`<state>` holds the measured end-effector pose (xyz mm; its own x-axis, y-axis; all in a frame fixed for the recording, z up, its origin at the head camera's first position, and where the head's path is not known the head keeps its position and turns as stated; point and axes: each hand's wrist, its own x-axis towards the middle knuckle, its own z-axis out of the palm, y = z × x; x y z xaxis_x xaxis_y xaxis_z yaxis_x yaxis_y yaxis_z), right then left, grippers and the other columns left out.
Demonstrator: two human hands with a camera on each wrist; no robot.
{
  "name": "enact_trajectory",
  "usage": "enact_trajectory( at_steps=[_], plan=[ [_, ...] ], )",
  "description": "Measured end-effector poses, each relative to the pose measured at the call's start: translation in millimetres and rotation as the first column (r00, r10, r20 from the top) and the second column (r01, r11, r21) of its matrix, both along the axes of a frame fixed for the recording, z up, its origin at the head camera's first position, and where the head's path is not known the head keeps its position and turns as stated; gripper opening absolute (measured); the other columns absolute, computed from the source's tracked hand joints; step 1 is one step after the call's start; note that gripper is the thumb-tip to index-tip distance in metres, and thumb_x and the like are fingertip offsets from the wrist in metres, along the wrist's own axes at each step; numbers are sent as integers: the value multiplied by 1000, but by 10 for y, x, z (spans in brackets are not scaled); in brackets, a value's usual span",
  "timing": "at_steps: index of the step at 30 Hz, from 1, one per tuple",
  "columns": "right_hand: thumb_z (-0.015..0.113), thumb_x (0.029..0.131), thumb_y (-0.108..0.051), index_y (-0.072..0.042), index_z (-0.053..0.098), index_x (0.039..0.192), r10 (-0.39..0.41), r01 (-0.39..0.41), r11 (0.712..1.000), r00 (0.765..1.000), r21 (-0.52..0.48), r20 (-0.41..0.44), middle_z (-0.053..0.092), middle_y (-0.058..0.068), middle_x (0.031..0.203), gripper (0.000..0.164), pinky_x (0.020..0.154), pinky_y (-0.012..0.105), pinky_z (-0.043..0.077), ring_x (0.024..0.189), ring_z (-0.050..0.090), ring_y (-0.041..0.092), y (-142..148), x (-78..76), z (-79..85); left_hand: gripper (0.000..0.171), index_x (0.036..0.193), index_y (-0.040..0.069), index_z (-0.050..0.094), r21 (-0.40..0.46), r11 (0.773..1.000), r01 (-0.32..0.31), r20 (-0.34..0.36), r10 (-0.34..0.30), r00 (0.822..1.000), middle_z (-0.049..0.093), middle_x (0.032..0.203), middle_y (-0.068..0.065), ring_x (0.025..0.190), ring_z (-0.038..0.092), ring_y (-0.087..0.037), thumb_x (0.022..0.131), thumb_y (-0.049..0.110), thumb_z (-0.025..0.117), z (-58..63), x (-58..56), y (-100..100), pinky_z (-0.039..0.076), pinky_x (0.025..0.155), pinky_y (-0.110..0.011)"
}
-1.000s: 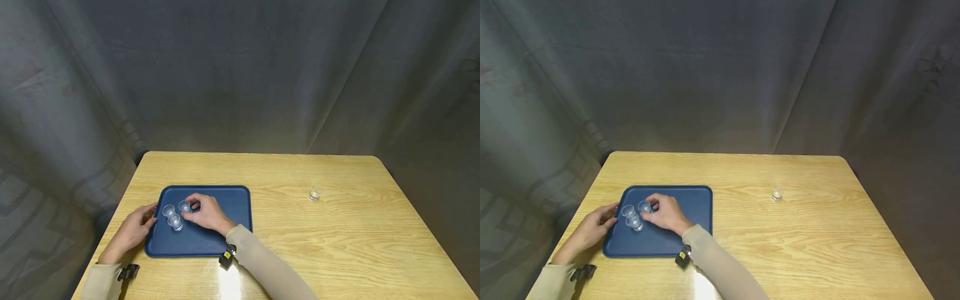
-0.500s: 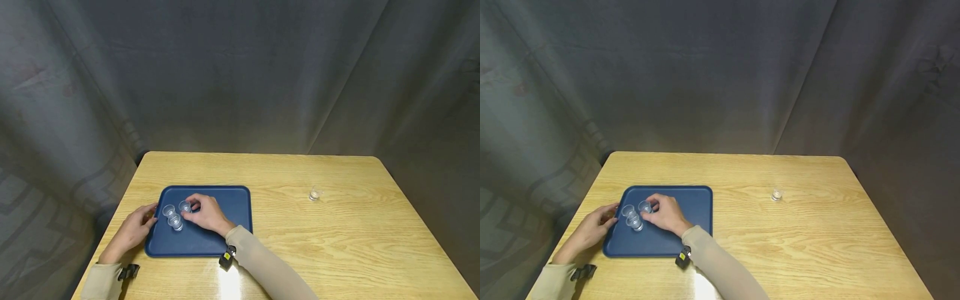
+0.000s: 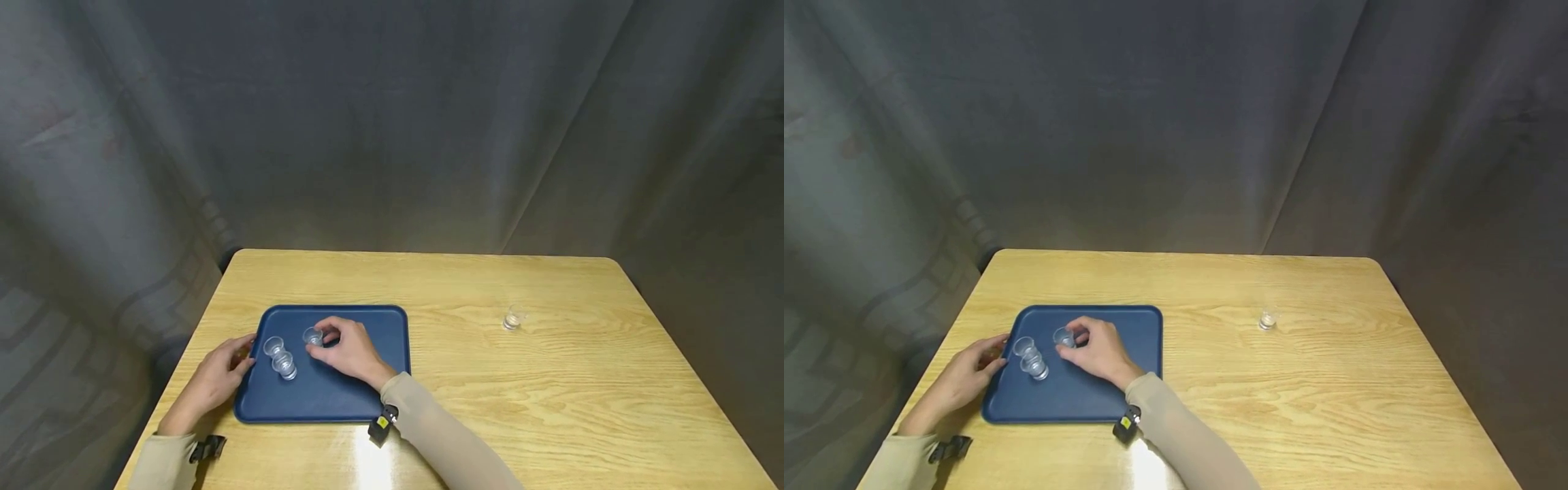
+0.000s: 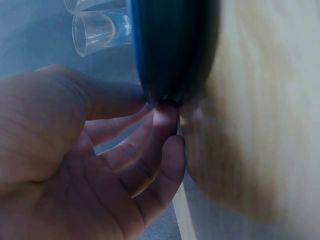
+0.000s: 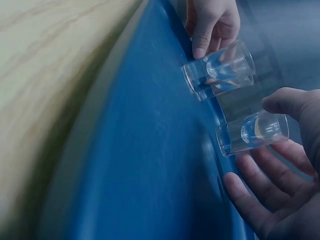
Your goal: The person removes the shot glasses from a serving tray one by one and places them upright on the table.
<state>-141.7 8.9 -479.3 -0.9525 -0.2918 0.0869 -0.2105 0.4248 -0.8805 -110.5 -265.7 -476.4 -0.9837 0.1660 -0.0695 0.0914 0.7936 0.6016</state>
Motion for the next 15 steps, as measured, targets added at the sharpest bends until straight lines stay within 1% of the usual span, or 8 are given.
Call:
enact_trajectory(
  at_steps=[4,9,15],
  plan=[
    [87,87,-26,-14,79,116,-10,10,1000,1000,-4,4,81,3,105,33,84,21,55,95,77,20,100,31,19,48,148,-9,54,6,1000,3,-3,-3,1000,66,122,-23,87,56,-21,103,3,65,4,21,-3,45,71,-31],
    [85,89,-26,-14,78,118,-15,15,1000,1000,-14,11,80,4,108,32,85,24,57,99,77,21,242,40,52,48,148,-9,54,5,1000,4,-9,-4,1000,66,122,-23,87,56,-21,103,3,65,0,14,-8,45,70,-30],
    [83,92,-27,-15,76,122,-26,27,999,1000,-35,13,79,4,113,33,84,27,59,103,77,22,406,56,92,49,149,-10,53,-4,1000,-3,12,3,1000,65,124,-25,89,57,-23,103,3,65,5,2,-6,46,72,-33]
  ],
)
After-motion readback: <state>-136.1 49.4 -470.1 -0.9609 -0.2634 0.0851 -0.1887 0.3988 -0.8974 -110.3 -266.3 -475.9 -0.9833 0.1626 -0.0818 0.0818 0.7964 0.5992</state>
